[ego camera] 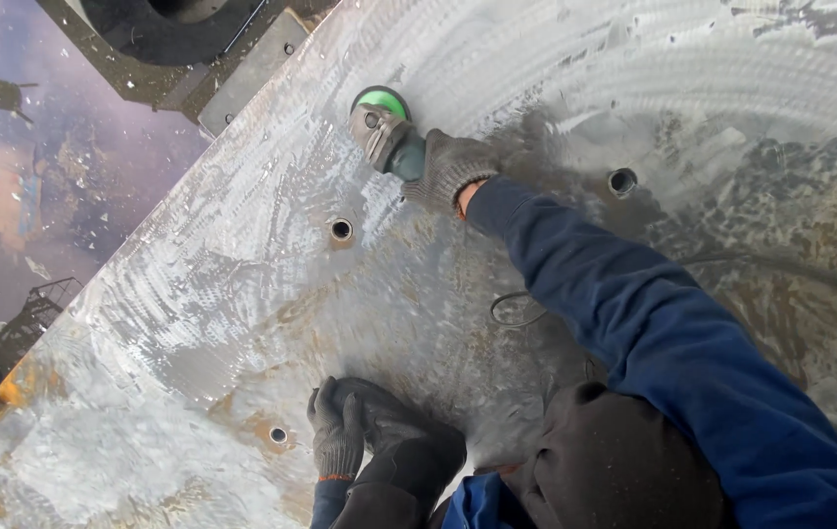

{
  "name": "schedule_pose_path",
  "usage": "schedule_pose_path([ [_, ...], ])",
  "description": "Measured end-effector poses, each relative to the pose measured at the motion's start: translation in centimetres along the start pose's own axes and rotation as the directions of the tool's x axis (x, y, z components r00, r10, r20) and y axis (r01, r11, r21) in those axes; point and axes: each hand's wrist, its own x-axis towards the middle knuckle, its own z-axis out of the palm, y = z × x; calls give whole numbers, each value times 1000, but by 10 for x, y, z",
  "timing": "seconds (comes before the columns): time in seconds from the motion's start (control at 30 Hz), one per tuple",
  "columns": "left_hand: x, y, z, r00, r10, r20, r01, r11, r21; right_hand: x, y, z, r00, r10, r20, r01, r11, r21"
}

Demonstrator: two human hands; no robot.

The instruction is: Grinding a large metal plate using a handheld angle grinder to smooth the surface.

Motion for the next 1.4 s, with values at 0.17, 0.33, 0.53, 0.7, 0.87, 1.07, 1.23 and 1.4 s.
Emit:
schedule_pose_path([
  [0.17,-5,24,-10,995,-99,12,99,995,-23,28,87,-5,970,119,-212,-70,972,224],
  [0.33,1,12,0,996,-93,2,93,995,29,73,388,22,848,194,-493,-184,980,70],
  [0.53,1,13,-1,997,-72,-8,72,997,26,86,325,-14,753,242,-612,-161,969,185],
  [0.7,-1,13,-5,997,-81,10,80,996,49,11,86,-34,919,274,-285,-177,930,323],
  [0.87,0,-2,3,998,-53,16,52,997,56,31,36,-10,999,30,-28,-26,989,148],
  [1.07,4,27,-3,992,-124,6,124,990,61,117,274,-3,872,192,-449,21,904,427],
  [1.23,15,13,12,983,-185,-1,185,979,81,123,260,-37,852,228,-472,-61,937,343],
  [1.4,10,32,-1,989,-147,-10,148,985,92,72,181,-24,842,334,-424,-193,920,341],
])
